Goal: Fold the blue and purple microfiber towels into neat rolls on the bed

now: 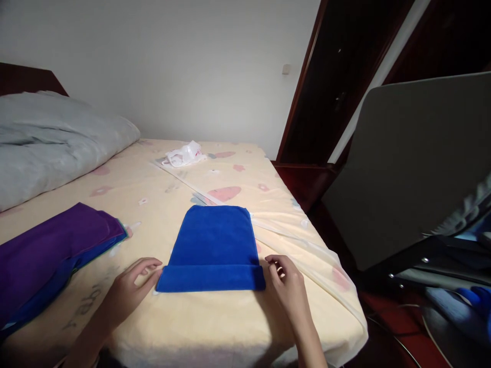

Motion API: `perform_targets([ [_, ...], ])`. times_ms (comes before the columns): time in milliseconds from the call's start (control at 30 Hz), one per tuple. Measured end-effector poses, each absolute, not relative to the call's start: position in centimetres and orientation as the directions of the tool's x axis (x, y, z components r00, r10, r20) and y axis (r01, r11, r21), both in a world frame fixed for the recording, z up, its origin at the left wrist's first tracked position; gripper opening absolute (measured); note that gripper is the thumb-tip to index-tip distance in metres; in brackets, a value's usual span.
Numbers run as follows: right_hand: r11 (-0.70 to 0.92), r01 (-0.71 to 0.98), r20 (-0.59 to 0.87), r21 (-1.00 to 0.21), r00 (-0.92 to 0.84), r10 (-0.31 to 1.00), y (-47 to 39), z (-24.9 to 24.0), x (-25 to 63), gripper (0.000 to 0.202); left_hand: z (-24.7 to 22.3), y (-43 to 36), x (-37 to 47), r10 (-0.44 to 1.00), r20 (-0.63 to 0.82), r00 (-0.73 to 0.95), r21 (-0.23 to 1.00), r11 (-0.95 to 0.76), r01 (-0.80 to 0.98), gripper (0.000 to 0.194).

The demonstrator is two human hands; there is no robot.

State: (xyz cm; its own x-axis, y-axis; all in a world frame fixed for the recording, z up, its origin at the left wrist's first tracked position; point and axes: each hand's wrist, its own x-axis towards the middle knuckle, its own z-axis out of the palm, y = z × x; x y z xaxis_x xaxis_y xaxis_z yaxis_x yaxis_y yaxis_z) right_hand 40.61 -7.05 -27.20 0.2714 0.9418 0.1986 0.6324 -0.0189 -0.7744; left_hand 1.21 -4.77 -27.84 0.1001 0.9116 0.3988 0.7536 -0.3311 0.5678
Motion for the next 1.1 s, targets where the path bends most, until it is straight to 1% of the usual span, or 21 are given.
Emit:
perform_targets([
  [33, 0.045, 0.621, 0.190, -0.783, 0.169, 0.967, -7.2, -27.1, 40.7, 0.026, -27.8, -4.9, 1.1, 0.902, 0.378, 0.208, 0.540, -0.397, 0.742, 0.022],
  [67, 0.100, 0.621, 0.168, -0.777, 0.052, 0.984, -7.3, -27.1, 40.8, 0.026, -27.8, -5.0, 1.1, 0.888, 0.343, 0.306, 0.515, -0.450, 0.729, 0.027],
  [100, 0.145, 0.631, 0.139, -0.762, -0.059, 0.988, -7.4, -27.1, 40.9, 0.032, -28.0, -5.0, 1.1, 0.873, 0.306, 0.379, 0.493, -0.486, 0.721, 0.036],
  [167, 0.202, 0.662, 0.089, -0.722, -0.201, 0.976, -7.5, -27.3, 40.9, 0.051, -28.4, -4.9, 1.2, 0.861, 0.260, 0.437, 0.467, -0.508, 0.723, 0.051],
  [200, 0.211, 0.675, 0.078, -0.707, -0.222, 0.972, -7.5, -27.4, 40.9, 0.057, -28.6, -4.8, 1.2, 0.865, 0.258, 0.431, 0.468, -0.502, 0.728, 0.055],
  [233, 0.209, 0.683, 0.079, -0.700, -0.217, 0.973, -7.4, -27.4, 40.8, 0.059, -28.8, -4.6, 1.1, 0.872, 0.265, 0.411, 0.477, -0.489, 0.730, 0.056],
  [300, 0.179, 0.678, 0.090, -0.713, -0.164, 0.982, -7.3, -27.5, 40.7, 0.055, -29.1, -4.3, 1.0, 0.889, 0.282, 0.362, 0.520, -0.458, 0.721, 0.052],
  [367, 0.114, 0.639, 0.088, -0.761, -0.072, 0.993, -7.2, -27.6, 40.6, 0.045, -29.2, -4.0, 0.9, 0.913, 0.273, 0.302, 0.589, -0.407, 0.698, 0.040],
  [433, 0.040, 0.564, 0.062, -0.825, 0.020, 0.998, -6.8, -27.7, 40.5, 0.038, -29.3, -3.7, 0.9, 0.949, 0.217, 0.230, 0.678, -0.315, 0.664, 0.032],
  [533, -0.042, 0.478, 0.021, -0.877, 0.126, 0.992, -5.9, -28.1, 40.1, 0.037, -29.9, -3.3, 1.3, 0.985, 0.134, 0.111, 0.785, -0.174, 0.594, 0.036],
  [633, -0.123, 0.482, -0.008, -0.867, 0.233, 0.972, -4.6, -28.7, 39.6, 0.042, -31.0, -2.8, 2.1, 0.988, 0.152, 0.008, 0.827, -0.131, 0.547, 0.043],
  [700, -0.148, 0.501, -0.015, -0.853, 0.258, 0.966, -4.0, -29.1, 39.3, 0.048, -31.7, -2.5, 2.7, 0.983, 0.180, -0.032, 0.838, -0.136, 0.529, 0.047],
  [800, -0.110, 0.582, 0.022, -0.806, 0.214, 0.977, -3.6, -29.4, 39.2, 0.056, -32.1, -2.4, 3.5, 0.975, 0.209, -0.076, 0.833, -0.137, 0.537, 0.051],
  [900, -0.079, 0.658, 0.060, -0.749, 0.185, 0.981, -3.8, -29.6, 39.7, 0.058, -31.5, -2.5, 4.0, 0.969, 0.213, -0.124, 0.814, -0.106, 0.571, 0.050],
  [1000, -0.094, 0.660, 0.039, -0.745, 0.184, 0.982, -4.3, -29.6, 40.4, 0.057, -30.7, -3.0, 4.1, 0.970, 0.208, -0.123, 0.777, -0.088, 0.623, 0.045],
  [1100, -0.128, 0.700, -0.003, -0.703, 0.177, 0.984, -5.1, -29.3, 40.7, 0.052, -30.2, -3.7, 3.8, 0.975, 0.203, -0.090, 0.683, -0.075, 0.727, 0.034],
])
